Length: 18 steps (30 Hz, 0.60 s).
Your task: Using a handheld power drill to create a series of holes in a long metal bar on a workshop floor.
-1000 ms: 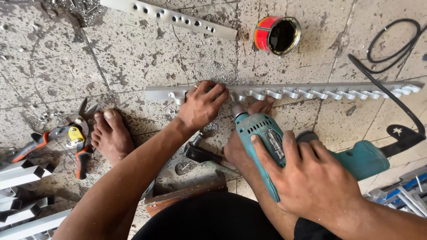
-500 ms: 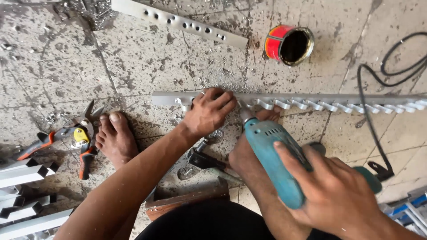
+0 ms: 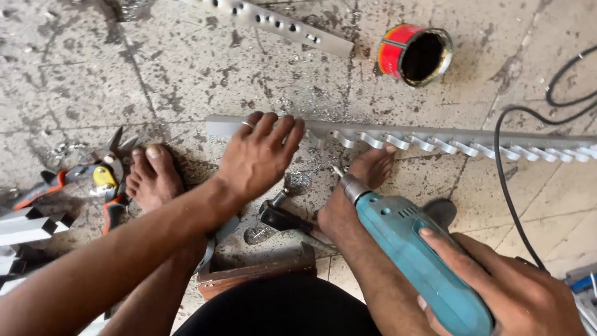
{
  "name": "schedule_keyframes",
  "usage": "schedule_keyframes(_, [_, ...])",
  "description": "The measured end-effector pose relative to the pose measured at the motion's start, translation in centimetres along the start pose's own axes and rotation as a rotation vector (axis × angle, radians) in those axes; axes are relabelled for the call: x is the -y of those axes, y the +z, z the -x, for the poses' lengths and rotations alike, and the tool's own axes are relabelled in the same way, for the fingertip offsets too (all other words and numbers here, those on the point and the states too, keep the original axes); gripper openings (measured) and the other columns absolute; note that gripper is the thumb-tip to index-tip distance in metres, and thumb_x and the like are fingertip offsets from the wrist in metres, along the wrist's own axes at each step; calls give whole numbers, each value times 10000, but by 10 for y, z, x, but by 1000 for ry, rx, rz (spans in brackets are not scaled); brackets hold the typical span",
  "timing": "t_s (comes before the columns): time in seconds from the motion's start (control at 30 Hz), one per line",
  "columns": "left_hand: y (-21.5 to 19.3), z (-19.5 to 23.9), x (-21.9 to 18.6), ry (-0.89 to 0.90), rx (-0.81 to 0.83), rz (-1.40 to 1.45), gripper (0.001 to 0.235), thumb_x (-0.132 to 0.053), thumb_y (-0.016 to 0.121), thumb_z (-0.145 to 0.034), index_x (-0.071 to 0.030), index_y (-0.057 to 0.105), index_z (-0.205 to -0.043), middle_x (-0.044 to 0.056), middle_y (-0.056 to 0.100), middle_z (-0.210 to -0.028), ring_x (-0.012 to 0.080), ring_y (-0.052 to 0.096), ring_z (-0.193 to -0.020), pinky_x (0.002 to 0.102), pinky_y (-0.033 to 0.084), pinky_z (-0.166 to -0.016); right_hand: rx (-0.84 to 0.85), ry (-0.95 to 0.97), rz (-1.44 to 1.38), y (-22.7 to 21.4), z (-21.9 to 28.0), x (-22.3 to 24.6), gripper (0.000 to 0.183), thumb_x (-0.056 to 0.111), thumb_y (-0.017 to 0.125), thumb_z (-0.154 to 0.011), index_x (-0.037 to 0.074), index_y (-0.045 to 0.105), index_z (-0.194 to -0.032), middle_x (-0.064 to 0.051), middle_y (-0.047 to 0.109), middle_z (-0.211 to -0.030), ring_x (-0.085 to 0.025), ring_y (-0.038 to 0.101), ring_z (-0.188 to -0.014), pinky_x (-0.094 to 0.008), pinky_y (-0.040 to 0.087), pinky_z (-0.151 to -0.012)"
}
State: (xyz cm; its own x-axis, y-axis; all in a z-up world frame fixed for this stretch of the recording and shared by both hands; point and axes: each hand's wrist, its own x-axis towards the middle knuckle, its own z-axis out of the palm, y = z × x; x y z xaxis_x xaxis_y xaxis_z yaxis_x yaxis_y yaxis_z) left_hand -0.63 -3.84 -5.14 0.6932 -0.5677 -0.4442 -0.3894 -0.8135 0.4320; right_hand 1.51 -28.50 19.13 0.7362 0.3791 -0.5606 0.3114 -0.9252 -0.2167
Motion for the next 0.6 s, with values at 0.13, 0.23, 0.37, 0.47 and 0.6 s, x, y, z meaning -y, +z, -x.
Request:
schedule_keyframes(0.13, [6, 2, 22, 148, -353, 100, 315, -145, 603, -892, -69, 526, -1188, 141, 622, -1141, 272, 606, -962, 380, 517, -731, -55, -59, 25, 2, -6, 14, 582, 246, 679, -641, 215, 634, -1221, -71, 662, -1175, -191, 655, -732, -352, 524, -645])
schedule_keyframes(0.23, [25, -7, 28, 206, -624, 170, 182, -79, 610, -886, -88, 594, -1067, 94, 686, -1025, 223, 639, -839, 313, 542, -585, -53, -107, 59, 6, -13, 17, 559, 242, 657, -678, 232, 627, -1236, -106, 645, -1187, -221, 654, -764, -367, 515, -659])
schedule_keyframes(0.37, [29, -8, 35, 307, -781, 224, 196, 38, 613, -858, -53, 621, -1031, 95, 667, -1014, 222, 633, -858, 306, 556, -602, -22, -168, 165, 8, -27, 27, 624, 401, 633, -661, 260, 601, -1268, -126, 653, -1181, -285, 680, -799, -400, 553, -716])
schedule_keyframes(0.47, [34, -8, 38, 334, -779, 187, 256, 53, 642, -841, -56, 592, -1067, 108, 679, -995, 206, 667, -820, 276, 590, -594, -10, -164, 197, 11, -34, 33, 672, 483, 659, -657, 270, 586, -1291, -97, 645, -1170, -269, 671, -761, -405, 552, -687])
schedule_keyframes(0.6, [41, -7, 41, 319, -749, 190, 271, 51, 601, -836, -78, 585, -1075, 85, 668, -982, 167, 622, -768, 252, 547, -547, -4, -165, 242, 12, -39, 40, 699, 366, 631, -608, 286, 579, -1301, -89, 653, -1167, -275, 674, -742, -390, 551, -661])
